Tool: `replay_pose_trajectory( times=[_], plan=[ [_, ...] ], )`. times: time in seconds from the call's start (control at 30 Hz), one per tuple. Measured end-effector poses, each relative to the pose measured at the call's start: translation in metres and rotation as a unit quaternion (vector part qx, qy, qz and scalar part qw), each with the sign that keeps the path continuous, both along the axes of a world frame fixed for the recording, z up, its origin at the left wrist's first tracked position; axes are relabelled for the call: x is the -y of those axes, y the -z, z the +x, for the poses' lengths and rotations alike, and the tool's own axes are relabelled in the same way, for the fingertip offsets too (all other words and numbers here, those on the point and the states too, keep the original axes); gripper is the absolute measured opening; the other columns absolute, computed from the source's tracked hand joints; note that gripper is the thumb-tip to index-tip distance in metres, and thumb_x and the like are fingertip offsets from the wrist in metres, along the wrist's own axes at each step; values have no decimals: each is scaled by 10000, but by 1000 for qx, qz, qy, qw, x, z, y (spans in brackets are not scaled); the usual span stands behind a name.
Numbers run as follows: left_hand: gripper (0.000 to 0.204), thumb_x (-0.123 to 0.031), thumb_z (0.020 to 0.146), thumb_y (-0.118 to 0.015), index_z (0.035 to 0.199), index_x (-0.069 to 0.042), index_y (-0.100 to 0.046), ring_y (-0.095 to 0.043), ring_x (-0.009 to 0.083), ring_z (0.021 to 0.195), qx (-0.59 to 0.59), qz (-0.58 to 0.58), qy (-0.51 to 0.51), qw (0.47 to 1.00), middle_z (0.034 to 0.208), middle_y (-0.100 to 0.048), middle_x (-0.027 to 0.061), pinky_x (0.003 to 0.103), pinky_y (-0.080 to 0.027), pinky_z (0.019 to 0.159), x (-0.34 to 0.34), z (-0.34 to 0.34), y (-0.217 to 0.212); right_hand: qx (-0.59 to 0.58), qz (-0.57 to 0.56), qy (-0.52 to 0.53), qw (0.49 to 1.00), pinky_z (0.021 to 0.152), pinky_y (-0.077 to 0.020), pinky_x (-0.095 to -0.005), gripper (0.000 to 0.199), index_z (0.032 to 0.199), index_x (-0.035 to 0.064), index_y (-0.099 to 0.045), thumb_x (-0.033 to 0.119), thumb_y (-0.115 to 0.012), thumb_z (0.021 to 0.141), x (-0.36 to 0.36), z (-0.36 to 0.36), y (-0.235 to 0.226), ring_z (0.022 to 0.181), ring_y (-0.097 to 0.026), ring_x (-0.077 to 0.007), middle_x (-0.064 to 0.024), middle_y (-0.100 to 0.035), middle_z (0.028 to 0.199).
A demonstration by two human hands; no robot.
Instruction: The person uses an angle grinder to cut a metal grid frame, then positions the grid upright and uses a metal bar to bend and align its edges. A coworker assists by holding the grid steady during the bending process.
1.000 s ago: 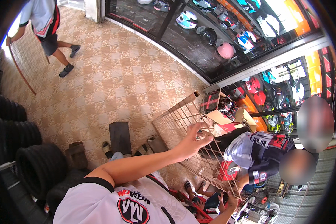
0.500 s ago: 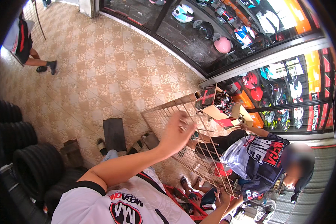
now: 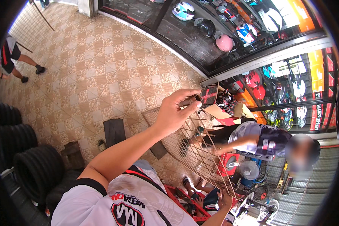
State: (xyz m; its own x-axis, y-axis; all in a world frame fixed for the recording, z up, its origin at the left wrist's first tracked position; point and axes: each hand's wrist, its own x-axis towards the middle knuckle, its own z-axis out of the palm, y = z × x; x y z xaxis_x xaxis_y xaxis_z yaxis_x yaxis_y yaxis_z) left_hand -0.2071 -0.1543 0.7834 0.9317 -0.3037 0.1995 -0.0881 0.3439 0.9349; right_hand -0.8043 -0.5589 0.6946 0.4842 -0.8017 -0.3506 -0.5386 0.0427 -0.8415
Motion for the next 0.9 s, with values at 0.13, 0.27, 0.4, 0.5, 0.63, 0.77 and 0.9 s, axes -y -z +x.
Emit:
replay_pose_trajectory(
  times=[0.13, 0.27, 0.4, 0.5, 0.63, 0.77, 0.9],
  plan=[
    [333, -110, 936, -772, 1257, -59, -701, -660, 121, 1047, -51, -45, 14, 998, 1185, -724, 54, 315, -517, 952, 0, -1, 1, -2, -8, -17, 1000, 779, -646, -531, 387, 1260, 87, -584, 50, -763, 919, 5, -11, 4, 1109, -658, -293, -142, -679, 1254],
    [324, -82, 943, -758, 1249, -14, -677, -697, 121, 979, 5, -23, -14, 1000, 1146, -738, 82, 295, -589, 859, 5, -2, 10, -43, -36, 38, 998, 812, -611, -474, 298, 1185, 26, -582, 92, -744, 944, -10, 11, -1, 1035, -657, -307, -162, -679, 1156],
    [376, -311, 920, -796, 1225, -104, -724, -712, 159, 969, -15, 3, -11, 1000, 1106, -751, 80, 351, -569, 867, 5, -11, 6, -73, -95, -59, 991, 825, -603, -474, 297, 1198, 33, -588, 94, -735, 947, -44, 84, -6, 1043, -653, -313, -163, -677, 1166],
    [406, -268, 972, -742, 1312, -59, -670, -720, 205, 1059, 40, 51, -23, 998, 1239, -718, 109, 349, -562, 947, -6, -38, -4, -100, -151, -142, 973, 834, -597, -474, 297, 1207, 39, -593, 96, -729, 949, -72, 133, -10, 1049, -650, -317, -163, -677, 1172],
    [380, -226, 991, -713, 1325, -54, -663, -727, 216, 1064, 51, 40, -11, 998, 1252, -714, 122, 344, -585, 927, -14, -66, -14, -97, -190, -198, 957, 847, -589, -474, 298, 1220, 46, -599, 98, -720, 952, -96, 167, -21, 1057, -645, -322, -164, -675, 1182],
    [398, -227, 1002, -700, 1363, -70, -636, -718, 203, 1083, -96, -37, 100, 990, 1253, -713, 107, 362, -571, 926, -12, -76, -21, -87, -199, -227, 949, 860, -581, -474, 300, 1233, 54, -605, 100, -711, 956, -102, 185, -30, 1065, -641, -328, -165, -674, 1191],
    [381, -211, 1011, -687, 1364, -80, -631, -704, 190, 1098, 44, 31, -3, 999, 1232, -708, 96, 361, -572, 921, -8, -72, -21, -85, -209, -242, 944, 873, -573, -474, 303, 1245, 61, -612, 102, -702, 959, -99, 197, -32, 1073, -636, -333, -166, -673, 1200]
  ],
)
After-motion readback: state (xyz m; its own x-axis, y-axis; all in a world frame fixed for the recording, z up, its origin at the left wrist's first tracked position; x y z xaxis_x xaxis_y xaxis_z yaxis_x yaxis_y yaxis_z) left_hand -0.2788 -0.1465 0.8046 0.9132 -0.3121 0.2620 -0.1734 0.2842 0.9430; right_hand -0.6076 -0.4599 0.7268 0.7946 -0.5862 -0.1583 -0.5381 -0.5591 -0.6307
